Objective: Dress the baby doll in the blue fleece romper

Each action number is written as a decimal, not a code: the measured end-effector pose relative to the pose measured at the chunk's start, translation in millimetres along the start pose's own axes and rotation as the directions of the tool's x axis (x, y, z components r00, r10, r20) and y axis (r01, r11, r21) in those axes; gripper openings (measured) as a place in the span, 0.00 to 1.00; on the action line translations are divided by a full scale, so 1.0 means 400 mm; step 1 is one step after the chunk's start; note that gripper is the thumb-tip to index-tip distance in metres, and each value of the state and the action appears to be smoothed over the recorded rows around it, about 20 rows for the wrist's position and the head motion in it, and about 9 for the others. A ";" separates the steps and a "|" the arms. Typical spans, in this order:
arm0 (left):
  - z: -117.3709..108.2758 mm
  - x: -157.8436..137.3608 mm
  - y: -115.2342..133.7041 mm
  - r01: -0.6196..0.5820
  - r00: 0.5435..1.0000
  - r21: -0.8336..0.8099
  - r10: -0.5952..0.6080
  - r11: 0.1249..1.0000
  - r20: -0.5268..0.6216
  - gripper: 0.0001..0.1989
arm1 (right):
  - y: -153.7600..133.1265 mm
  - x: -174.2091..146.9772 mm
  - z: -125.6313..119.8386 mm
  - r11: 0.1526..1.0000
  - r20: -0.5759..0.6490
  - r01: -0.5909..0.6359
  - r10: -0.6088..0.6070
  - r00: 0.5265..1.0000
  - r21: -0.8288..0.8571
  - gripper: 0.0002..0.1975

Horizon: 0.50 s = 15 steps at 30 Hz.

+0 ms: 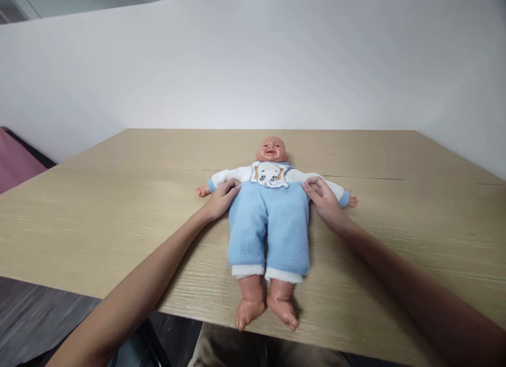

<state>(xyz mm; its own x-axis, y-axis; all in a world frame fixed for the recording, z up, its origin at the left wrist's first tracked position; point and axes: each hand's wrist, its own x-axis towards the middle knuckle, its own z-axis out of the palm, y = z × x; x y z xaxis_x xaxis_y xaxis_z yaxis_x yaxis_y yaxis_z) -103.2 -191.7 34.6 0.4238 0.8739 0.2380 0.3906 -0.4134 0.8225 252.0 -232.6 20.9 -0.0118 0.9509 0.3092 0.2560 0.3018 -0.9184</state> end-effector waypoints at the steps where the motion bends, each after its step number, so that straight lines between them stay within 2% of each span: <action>1: 0.001 -0.001 0.001 -0.007 1.000 0.006 0.007 1.000 0.001 0.18 | -0.008 -0.004 -0.009 0.999 0.021 0.008 -0.007 1.000 -0.045 0.22; 4: 0.004 -0.003 0.006 -0.028 1.000 0.038 0.029 0.999 -0.012 0.17 | -0.033 -0.017 -0.037 0.982 0.102 0.034 -0.015 0.995 -0.186 0.21; 7: 0.007 -0.006 0.008 -0.038 0.998 0.067 0.041 0.997 -0.050 0.15 | -0.046 -0.027 -0.050 0.969 0.151 0.031 0.006 0.988 -0.245 0.22; 12: 0.020 -0.008 0.001 -0.003 0.998 -0.021 0.002 1.000 -0.060 0.14 | -0.036 -0.031 -0.028 0.990 0.151 -0.060 0.080 0.985 -0.131 0.26; 15: 0.031 -0.006 -0.001 0.027 0.998 -0.111 -0.034 0.993 -0.055 0.14 | -0.019 -0.031 -0.010 0.994 0.099 -0.103 0.105 0.989 -0.030 0.28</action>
<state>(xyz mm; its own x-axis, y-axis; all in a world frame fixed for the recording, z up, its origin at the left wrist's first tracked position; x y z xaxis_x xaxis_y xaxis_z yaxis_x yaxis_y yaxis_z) -94.5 -196.7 27.3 0.3646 0.9001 0.2384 0.3087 -0.3584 0.8811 253.9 -246.9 25.0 -0.0807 0.9795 0.1847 0.2845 0.2003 -0.9375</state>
